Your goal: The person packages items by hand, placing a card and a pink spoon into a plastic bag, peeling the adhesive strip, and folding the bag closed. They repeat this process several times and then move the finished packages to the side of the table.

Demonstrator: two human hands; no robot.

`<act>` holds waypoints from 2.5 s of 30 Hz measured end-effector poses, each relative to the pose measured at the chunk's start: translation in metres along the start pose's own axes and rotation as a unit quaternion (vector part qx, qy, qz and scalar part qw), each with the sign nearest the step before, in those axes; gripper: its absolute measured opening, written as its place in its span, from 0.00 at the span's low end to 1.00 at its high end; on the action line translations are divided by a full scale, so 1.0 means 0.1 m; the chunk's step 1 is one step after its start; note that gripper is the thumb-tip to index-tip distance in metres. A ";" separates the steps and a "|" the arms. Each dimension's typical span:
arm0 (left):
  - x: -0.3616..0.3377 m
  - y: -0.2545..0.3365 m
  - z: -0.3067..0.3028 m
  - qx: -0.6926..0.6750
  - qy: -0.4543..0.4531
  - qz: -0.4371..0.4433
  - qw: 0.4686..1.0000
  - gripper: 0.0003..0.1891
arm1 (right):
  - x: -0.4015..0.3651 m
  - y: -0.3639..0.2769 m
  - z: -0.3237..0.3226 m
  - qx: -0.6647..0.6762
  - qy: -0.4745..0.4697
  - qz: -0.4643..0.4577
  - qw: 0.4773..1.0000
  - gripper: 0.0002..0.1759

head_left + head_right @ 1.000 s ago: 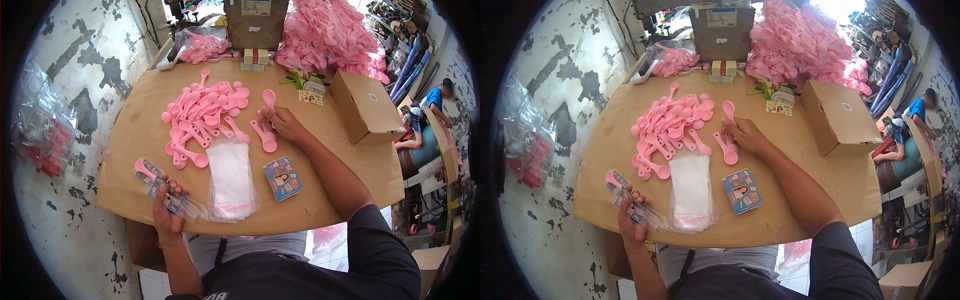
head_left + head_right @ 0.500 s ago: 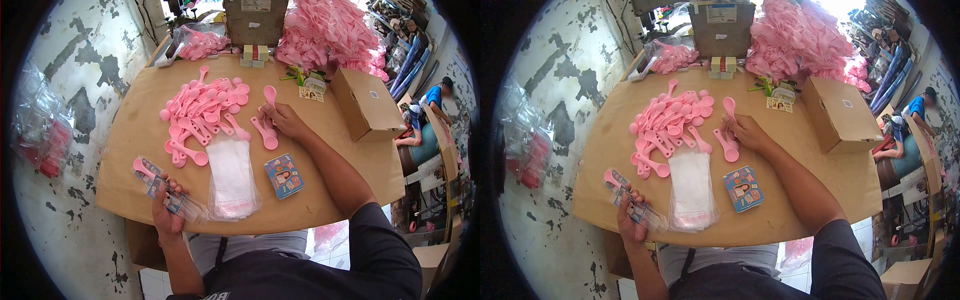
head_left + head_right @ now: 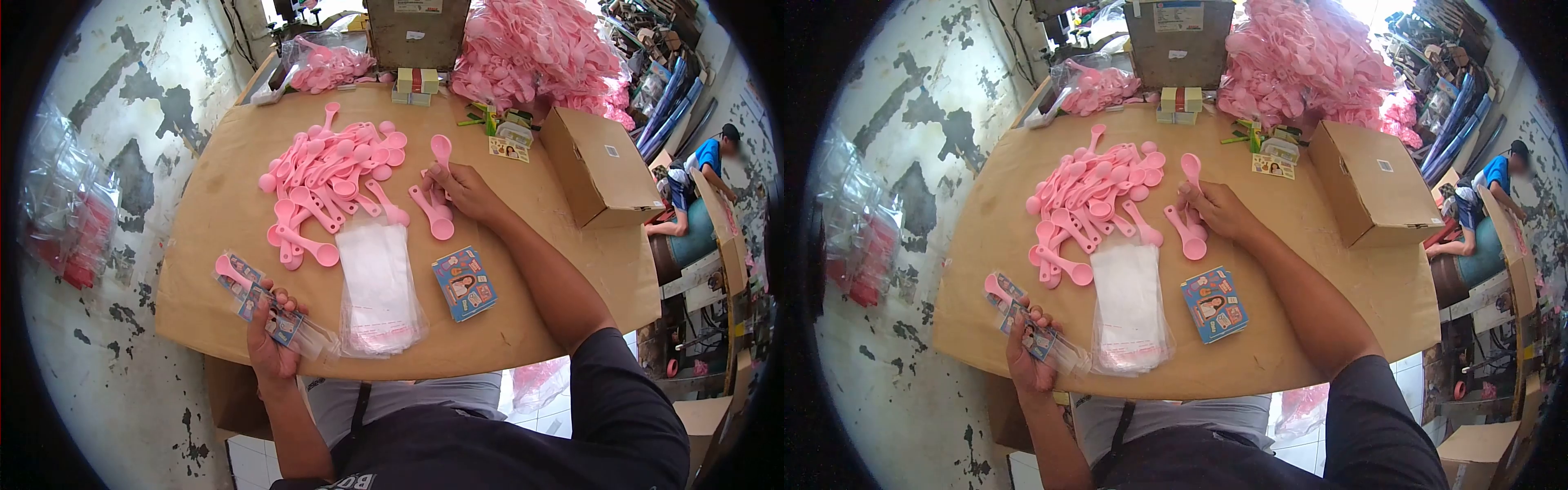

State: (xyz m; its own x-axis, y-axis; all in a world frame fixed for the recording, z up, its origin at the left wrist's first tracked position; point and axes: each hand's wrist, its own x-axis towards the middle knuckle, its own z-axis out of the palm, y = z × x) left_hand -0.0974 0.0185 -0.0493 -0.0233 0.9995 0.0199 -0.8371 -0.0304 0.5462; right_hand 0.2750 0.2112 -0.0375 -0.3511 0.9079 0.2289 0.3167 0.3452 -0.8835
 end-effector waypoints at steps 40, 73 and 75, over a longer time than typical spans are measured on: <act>-0.02 -0.01 -0.03 -0.006 -0.012 0.020 1.000 0.18 | 0.03 0.00 -0.09 0.128 0.128 0.047 0.982 0.20; -0.10 -0.10 0.39 -0.003 -0.077 0.060 0.995 0.22 | -1.98 -1.86 1.49 0.063 -0.100 0.164 0.979 0.16; -0.14 -0.19 0.47 0.025 -0.076 0.044 0.996 0.21 | -1.93 -1.87 1.46 0.046 -0.096 0.144 0.984 0.16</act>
State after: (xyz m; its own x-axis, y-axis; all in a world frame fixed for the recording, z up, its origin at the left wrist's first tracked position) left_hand -0.0554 0.0049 -0.0209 -0.0101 0.9810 0.1939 -0.8071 -0.1225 0.5775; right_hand 0.1549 -0.0637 0.0237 -0.4213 0.9002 -0.1097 0.3496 0.0496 -0.9356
